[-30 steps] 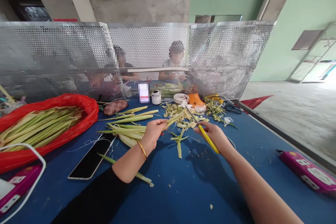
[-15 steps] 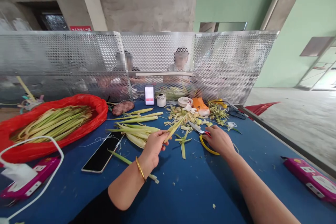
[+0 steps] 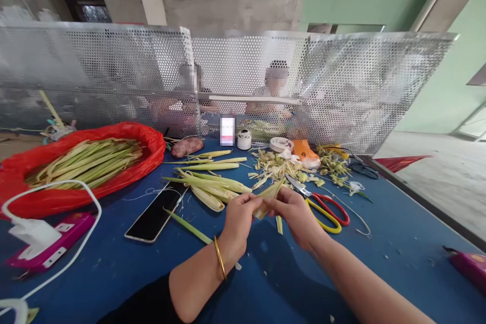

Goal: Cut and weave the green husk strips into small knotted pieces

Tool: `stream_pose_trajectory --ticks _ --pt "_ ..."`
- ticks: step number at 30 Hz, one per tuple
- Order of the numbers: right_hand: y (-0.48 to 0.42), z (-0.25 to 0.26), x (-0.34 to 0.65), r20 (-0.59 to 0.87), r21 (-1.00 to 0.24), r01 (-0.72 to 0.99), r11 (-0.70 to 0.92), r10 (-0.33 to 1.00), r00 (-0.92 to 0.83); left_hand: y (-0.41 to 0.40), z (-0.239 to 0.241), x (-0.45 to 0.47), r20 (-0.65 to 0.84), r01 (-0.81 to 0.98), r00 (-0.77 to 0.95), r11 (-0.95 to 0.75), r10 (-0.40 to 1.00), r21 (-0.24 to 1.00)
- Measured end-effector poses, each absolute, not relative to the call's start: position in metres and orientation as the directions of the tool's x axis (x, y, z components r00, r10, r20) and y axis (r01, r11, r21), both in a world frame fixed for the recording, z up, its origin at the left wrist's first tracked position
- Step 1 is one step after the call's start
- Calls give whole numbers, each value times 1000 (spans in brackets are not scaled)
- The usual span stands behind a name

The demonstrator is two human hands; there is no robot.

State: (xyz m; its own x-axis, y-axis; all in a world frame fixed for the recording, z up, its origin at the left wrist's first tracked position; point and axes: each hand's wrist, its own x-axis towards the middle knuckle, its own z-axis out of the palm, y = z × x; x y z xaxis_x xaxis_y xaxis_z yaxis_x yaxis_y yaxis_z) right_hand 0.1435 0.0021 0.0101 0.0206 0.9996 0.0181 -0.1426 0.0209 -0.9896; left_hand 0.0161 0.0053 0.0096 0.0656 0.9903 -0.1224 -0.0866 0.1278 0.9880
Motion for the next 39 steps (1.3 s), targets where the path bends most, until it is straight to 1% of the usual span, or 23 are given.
stream_pose_trajectory --ticks 3,7,10,12,14,16,19,21,24,27,29,31,34,36,39 --pt "1 8 158 14 -988 -152 14 1000 6 6 8 17 -175 -93 96 184 980 979" --pt "3 8 163 45 -993 -104 52 997 69 8 5 18 -169 -65 150 181 974 981" --pt "3 6 161 40 -999 -10 41 998 51 8 2 20 -118 -74 187 134 975 988" --pt "3 4 160 29 -998 60 29 1000 -9 9 1 20 -56 -89 180 73 982 993" --pt "3 3 161 19 -993 111 27 997 -69 9 0 21 -28 -100 168 45 985 994" --pt "2 3 161 26 -991 130 39 995 -99 10 -1 20 -60 -156 192 91 980 984" --pt "1 6 162 41 -991 121 56 992 -120 11 -1 19 -175 -288 278 256 944 923" --pt "1 7 161 39 -992 116 52 993 -113 12 0 17 -234 -317 314 333 920 888" --pt "2 7 161 58 -987 146 65 997 -48 12 2 15 -248 -264 299 330 921 906" --pt "3 5 165 110 -981 170 98 992 65 10 6 14 -226 -114 299 269 927 956" --pt "3 6 167 127 -982 157 109 985 113 8 7 15 -230 -47 300 255 926 966" --pt "2 7 166 106 -987 130 94 990 88 8 6 16 -240 -60 265 264 934 963" --pt "-4 10 160 -11 -991 131 -5 999 -49 10 3 17 -250 -141 197 280 948 949" --pt "-7 11 155 -73 -986 157 -56 992 -106 11 1 17 -256 -191 177 289 950 938" --pt "-8 10 151 -72 -987 151 -53 990 -124 12 0 16 -272 -220 187 310 944 925"
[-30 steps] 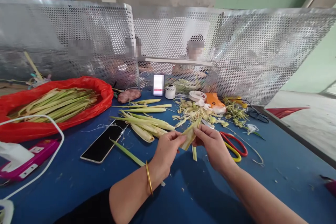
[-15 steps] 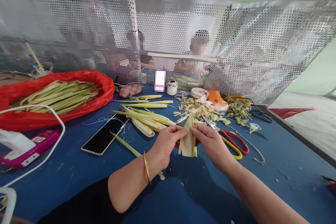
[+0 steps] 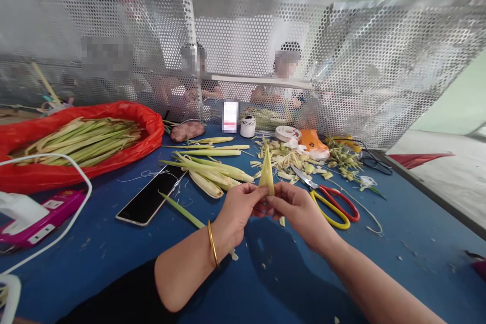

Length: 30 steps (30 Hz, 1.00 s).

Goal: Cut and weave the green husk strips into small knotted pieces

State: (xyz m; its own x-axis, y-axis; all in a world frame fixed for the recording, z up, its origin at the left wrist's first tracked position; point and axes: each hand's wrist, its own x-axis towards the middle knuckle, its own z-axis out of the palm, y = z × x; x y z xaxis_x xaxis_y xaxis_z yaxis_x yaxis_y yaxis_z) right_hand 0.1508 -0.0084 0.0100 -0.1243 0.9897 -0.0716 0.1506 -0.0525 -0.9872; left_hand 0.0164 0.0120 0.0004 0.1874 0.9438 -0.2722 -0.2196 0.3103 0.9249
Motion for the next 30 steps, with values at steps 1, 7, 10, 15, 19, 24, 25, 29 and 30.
stream_pose_trajectory --ticks 1,7,10,15,19,24,25,29,30 --pt "-8 9 151 -66 -988 146 -46 989 -133 12 0 16 -274 -215 194 314 942 925" --pt "-8 3 152 59 -953 293 73 997 -57 12 0 17 -204 -141 114 219 972 966" --pt "-10 7 152 -50 -990 137 -37 995 -90 13 1 16 -177 -114 136 193 975 975" --pt "-10 16 152 -180 -980 -68 -189 976 -125 15 3 12 -234 -154 189 264 954 952" --pt "-10 15 151 -165 -979 -103 -177 979 -118 15 4 12 -256 -207 231 305 938 930" --pt "-9 11 153 -131 -986 -96 -133 991 -28 14 3 14 -231 -204 275 291 933 935" --pt "-8 11 153 -132 -986 -97 -134 991 -29 14 3 14 -225 -203 278 286 934 937" --pt "-8 12 154 -179 -961 -194 -195 979 -99 15 1 13 -199 -247 368 302 908 921" --pt "-8 12 155 -190 -948 -235 -216 974 -126 15 1 13 -198 -265 402 321 894 909"
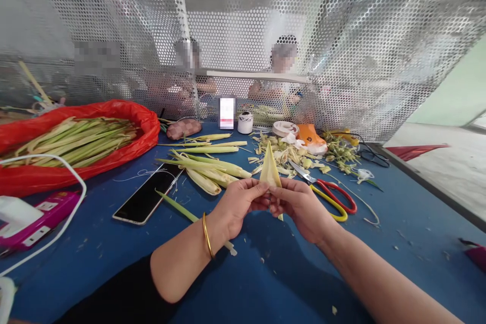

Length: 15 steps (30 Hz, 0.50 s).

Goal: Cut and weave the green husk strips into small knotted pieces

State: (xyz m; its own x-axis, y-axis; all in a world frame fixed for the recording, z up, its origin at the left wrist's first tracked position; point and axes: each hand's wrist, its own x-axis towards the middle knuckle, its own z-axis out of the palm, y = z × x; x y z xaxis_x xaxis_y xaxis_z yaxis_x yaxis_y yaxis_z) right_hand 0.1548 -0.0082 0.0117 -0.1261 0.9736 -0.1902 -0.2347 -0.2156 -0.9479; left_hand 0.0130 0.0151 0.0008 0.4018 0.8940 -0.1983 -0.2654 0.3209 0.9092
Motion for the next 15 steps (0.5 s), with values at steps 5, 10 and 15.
stream_pose_trajectory --ticks 5,10,15 --pt "-5 9 159 -246 -873 -373 -315 944 -221 18 1 10 -252 -329 493 446 833 833" --pt "-3 8 163 -242 -861 -384 -334 932 -270 18 2 10 -265 -348 517 483 814 804" --pt "-5 10 161 -217 -907 -316 -280 951 -222 18 1 12 -179 -315 438 336 881 888"
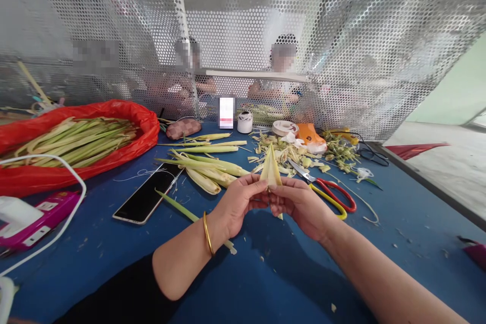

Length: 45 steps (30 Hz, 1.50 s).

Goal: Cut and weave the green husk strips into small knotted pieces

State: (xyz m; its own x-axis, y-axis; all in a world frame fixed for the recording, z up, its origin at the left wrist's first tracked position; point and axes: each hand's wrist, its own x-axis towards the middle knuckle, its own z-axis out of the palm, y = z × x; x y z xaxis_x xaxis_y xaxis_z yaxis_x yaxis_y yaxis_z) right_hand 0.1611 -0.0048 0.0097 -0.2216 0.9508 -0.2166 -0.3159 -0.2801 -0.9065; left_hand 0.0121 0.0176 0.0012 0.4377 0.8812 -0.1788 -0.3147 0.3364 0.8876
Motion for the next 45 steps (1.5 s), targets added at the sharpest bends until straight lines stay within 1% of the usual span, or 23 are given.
stream_pose_trajectory --ticks 3,5,7,10,12,16,19,23,28,34,36,37,39,41,42,43,45 --pt "-8 11 158 -198 -944 -229 -238 963 -186 18 1 13 -128 -238 328 213 936 948" --pt "-9 12 156 -172 -966 -165 -200 971 -168 18 2 14 -106 -176 278 159 955 972" --pt "-9 12 154 -144 -979 -124 -163 978 -151 17 4 15 -82 -131 258 119 963 984" --pt "-8 13 155 -132 -986 -90 -143 985 -115 15 7 15 -58 -113 254 89 966 990" --pt "-8 14 156 -141 -986 -75 -151 983 -117 15 8 14 -92 -133 293 136 952 982" --pt "-7 18 162 -146 -984 -76 -161 973 -176 18 6 11 -217 -228 411 331 885 916" --pt "-7 21 167 -154 -980 -92 -179 962 -226 21 6 9 -265 -294 409 401 873 868" --pt "-6 24 173 -166 -973 -112 -201 951 -262 27 10 4 -311 -365 285 403 907 839" --pt "-7 32 180 -179 -950 -168 -263 900 -397 38 13 -5 -309 -342 36 302 950 890" --pt "-11 46 191 -128 -910 -291 -296 868 -481 62 13 -26 -302 -369 -177 221 937 903" --pt "-10 49 195 -81 -910 -335 -246 896 -437 68 15 -32 -287 -371 -230 188 930 909" --pt "-9 49 196 -47 -918 -350 -187 927 -373 69 16 -34 -257 -345 -257 160 932 925" --pt "-6 48 197 32 -947 -321 -21 987 -161 69 17 -34 -146 -231 -297 78 944 970" --pt "-2 44 196 113 -973 -192 125 991 72 68 18 -27 -28 -75 -275 8 961 997" --pt "1 41 195 150 -980 -108 166 978 147 68 18 -21 3 -17 -243 -7 970 1000" --pt "3 38 194 182 -982 -23 189 966 183 71 18 -15 18 51 -189 -8 982 999" --pt "8 32 193 222 -973 108 205 958 180 80 18 0 16 110 -117 -3 993 994"
